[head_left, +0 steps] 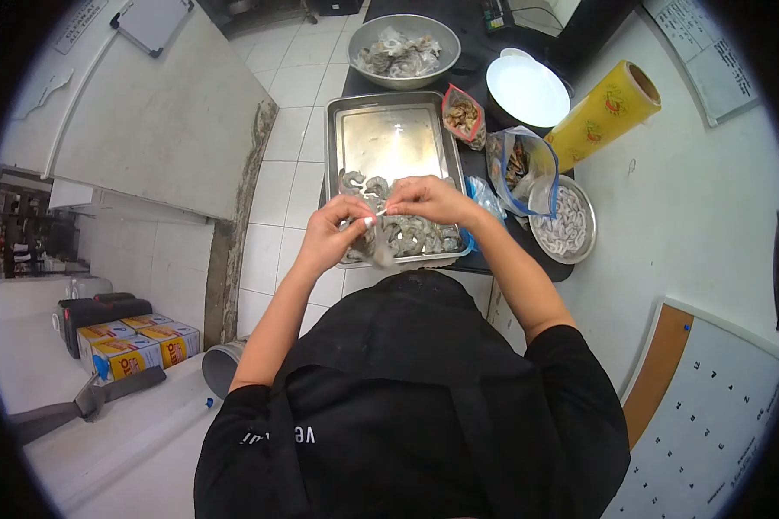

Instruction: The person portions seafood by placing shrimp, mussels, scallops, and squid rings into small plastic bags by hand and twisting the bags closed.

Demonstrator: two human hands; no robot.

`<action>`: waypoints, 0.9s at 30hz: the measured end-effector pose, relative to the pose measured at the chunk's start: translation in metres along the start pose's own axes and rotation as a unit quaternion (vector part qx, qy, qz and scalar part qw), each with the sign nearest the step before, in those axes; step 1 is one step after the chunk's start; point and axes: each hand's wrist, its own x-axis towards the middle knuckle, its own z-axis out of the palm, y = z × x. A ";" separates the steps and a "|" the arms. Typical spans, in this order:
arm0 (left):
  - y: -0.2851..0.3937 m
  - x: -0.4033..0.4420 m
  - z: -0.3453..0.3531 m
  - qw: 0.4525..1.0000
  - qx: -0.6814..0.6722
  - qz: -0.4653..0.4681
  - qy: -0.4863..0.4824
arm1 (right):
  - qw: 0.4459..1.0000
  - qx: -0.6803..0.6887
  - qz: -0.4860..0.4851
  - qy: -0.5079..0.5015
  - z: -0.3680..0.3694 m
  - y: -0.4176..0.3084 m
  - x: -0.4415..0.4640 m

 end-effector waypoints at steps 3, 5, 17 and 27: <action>-0.056 -0.005 0.013 0.995 -0.023 -0.061 0.080 | 0.947 -0.306 0.000 0.098 0.026 0.011 -0.003; -0.078 -0.007 0.028 0.988 0.021 -0.060 0.143 | 0.956 -0.263 0.033 0.129 0.041 0.038 -0.002; -0.133 -0.007 0.065 0.973 0.039 -0.189 0.125 | 0.865 0.325 0.303 0.234 0.064 0.059 -0.017; -0.136 0.004 0.081 0.843 -0.222 -0.425 0.244 | 0.913 -0.264 0.133 0.280 0.082 0.103 -0.003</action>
